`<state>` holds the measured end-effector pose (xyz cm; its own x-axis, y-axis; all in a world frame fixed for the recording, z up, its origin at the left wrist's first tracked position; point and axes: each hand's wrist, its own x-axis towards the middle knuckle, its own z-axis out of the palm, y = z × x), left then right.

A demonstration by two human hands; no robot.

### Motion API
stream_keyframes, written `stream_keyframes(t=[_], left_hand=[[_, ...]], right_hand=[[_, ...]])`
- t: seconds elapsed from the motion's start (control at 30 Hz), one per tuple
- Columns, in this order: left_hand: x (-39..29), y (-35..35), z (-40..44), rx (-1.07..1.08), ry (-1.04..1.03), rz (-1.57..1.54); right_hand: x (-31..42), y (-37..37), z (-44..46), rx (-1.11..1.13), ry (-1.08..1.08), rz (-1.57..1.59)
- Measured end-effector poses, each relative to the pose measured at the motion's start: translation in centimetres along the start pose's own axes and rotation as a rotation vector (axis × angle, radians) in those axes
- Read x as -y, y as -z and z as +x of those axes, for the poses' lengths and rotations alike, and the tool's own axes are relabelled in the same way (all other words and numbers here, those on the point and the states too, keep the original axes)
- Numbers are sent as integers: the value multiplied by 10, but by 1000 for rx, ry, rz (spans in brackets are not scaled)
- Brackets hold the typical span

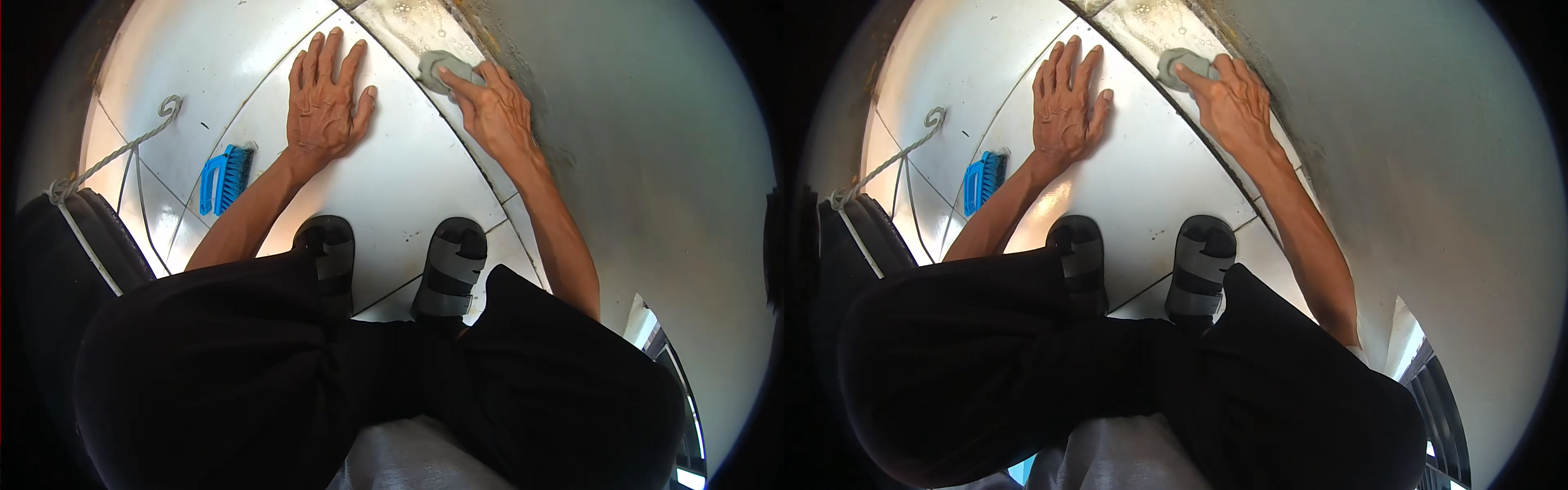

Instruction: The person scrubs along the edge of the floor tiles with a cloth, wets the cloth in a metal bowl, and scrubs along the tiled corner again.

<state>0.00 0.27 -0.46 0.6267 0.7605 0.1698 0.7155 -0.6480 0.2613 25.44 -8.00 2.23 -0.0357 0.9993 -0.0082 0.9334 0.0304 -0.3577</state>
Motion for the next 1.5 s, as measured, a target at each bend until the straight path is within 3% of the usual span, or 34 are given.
stream_keyframes(t=[0.13,0.2,0.27,0.37,0.5,0.87,1.03,1.17,1.27,1.5], left_hand=[[-1,-2,-1,-19,8,-35],[-1,-2,-1,-5,7,-39],[-4,1,2,-31,-16,-24],[-4,1,1,-22,-4,-26],[-2,0,2,-21,2,-27],[-2,-3,0,-32,-14,-43],[-3,1,2,-12,2,-27],[-3,4,2,0,4,-25],[-2,2,1,-4,-6,-27],[0,-2,0,-9,0,-20]], right_hand=[[-27,42,-153,193,-166,-34],[-38,39,-186,202,-162,-25],[-29,36,-168,183,-117,-8],[-17,16,-73,41,89,-45],[-9,11,-16,85,55,32],[-48,37,-206,158,-119,-73],[-14,-5,-81,-100,-43,-11],[11,-29,40,-144,-8,-4],[-1,-41,66,-287,134,-61],[-40,21,-158,1,-164,-100]])
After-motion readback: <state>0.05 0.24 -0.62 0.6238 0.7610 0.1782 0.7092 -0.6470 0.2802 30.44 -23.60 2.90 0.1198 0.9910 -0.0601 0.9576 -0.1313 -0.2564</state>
